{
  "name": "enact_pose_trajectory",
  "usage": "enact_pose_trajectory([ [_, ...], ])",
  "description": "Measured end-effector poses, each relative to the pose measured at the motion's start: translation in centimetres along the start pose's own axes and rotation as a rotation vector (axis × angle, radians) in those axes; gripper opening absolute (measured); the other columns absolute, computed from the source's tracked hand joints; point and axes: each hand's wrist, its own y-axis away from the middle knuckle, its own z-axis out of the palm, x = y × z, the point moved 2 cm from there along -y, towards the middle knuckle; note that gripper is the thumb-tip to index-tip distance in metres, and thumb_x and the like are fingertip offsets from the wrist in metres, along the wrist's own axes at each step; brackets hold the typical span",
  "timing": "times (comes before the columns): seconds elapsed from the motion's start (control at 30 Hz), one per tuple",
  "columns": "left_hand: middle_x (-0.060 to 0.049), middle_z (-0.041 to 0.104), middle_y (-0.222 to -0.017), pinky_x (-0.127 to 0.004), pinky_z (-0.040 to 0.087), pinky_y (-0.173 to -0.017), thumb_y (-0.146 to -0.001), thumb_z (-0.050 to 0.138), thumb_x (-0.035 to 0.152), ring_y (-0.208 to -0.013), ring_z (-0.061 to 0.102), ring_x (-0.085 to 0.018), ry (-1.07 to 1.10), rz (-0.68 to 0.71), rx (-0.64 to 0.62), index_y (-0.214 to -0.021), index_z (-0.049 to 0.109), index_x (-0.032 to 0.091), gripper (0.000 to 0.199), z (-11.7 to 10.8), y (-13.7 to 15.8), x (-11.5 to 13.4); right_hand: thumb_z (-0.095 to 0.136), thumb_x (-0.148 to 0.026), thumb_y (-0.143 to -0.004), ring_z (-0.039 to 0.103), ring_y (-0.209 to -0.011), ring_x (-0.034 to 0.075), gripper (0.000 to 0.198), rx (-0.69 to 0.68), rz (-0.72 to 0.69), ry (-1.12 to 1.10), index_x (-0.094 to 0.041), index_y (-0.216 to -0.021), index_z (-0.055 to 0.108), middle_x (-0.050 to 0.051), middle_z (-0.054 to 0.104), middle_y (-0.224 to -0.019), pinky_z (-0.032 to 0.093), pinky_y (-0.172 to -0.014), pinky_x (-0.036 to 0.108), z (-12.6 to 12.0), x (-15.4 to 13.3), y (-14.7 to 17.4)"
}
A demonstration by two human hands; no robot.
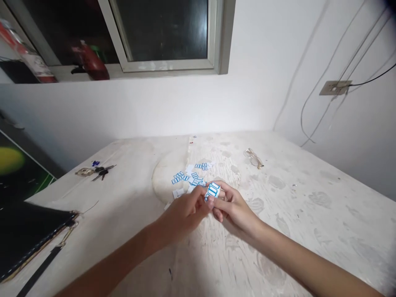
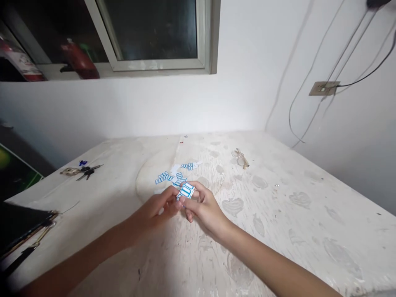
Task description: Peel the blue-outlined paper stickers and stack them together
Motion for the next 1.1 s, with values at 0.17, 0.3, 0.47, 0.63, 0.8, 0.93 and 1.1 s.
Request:
enact_pose_trajectory([
  [0.17,-0.001,0.066,-0.081,-0.030,0.042,-0.066,-0.092,0.030,0.037,-0.071,0.059,-0.015,0.088,0.068,0.082,-0.098,0.037,0.021,0.018,2.3,-1.5,-0.9,0.070,-0.025,-0.072,0.040,-0.038,0.005,0.044,0.072,-0.037,-0.008,-0.024,-0.109,0.047,-0.010,0.049,-0.051,0.032,-0.043,0.020,-0.3,-0.1,-0.3],
  [0.3,-0.002,0.065,-0.081,-0.030,0.042,-0.070,-0.095,0.022,0.033,-0.074,0.059,-0.014,0.189,0.132,0.132,-0.090,0.035,0.022,0.018,3.3,-1.4,-2.5,0.066,-0.029,-0.075,0.042,-0.036,0.008,0.034,0.036,-0.005,0.071,-0.022,-0.102,0.048,-0.009,0.048,-0.045,0.037,-0.043,0.021,-0.4,0.6,-0.4],
  [0.47,0.002,0.061,-0.069,-0.029,0.040,-0.065,-0.094,0.023,0.033,-0.065,0.054,-0.014,0.237,0.070,0.146,-0.082,0.035,0.022,0.020,3.5,-1.0,-3.2,0.057,-0.037,-0.080,0.047,-0.039,0.010,0.027,0.051,0.042,0.126,-0.021,-0.099,0.047,-0.007,0.052,-0.054,0.043,-0.048,0.026,-0.5,1.7,-0.4],
  [0.63,0.005,0.046,-0.060,-0.025,0.036,-0.055,-0.093,0.025,0.035,-0.055,0.042,-0.011,0.310,-0.019,0.129,-0.080,0.035,0.022,0.021,3.4,-0.7,-3.5,0.056,-0.034,-0.081,0.043,-0.041,0.008,0.020,0.106,0.020,0.225,-0.020,-0.092,0.049,-0.007,0.047,-0.051,0.036,-0.049,0.023,-0.3,1.6,-0.1],
  [0.8,0.004,0.046,-0.064,-0.025,0.036,-0.055,-0.092,0.029,0.037,-0.059,0.044,-0.011,0.495,-0.013,0.149,-0.089,0.036,0.021,0.018,4.4,-1.1,-4.1,0.058,-0.033,-0.079,0.043,-0.042,0.009,0.028,0.138,0.003,0.248,-0.024,-0.103,0.046,-0.008,0.045,-0.050,0.033,-0.048,0.023,-0.3,1.6,0.0],
  [0.93,0.003,0.050,-0.067,-0.026,0.039,-0.058,-0.091,0.032,0.035,-0.063,0.050,-0.012,0.521,-0.023,0.152,-0.092,0.033,0.021,0.014,4.5,-1.3,-4.2,0.051,-0.030,-0.082,0.047,-0.049,0.012,0.016,0.092,-0.021,0.395,-0.022,-0.096,0.050,-0.005,0.049,-0.053,0.035,-0.051,0.026,-0.6,1.7,-0.1],
  [1.1,0.003,0.049,-0.064,-0.025,0.029,-0.048,-0.087,0.033,0.028,-0.054,0.044,-0.012,-0.014,-0.106,0.009,-0.082,0.038,0.021,0.010,3.5,-0.2,-4.5,0.049,-0.011,-0.073,0.040,-0.056,0.011,0.012,-0.004,-0.065,0.998,-0.021,-0.077,0.054,-0.003,0.048,-0.063,0.030,-0.053,0.024,-1.3,1.3,0.2],
])
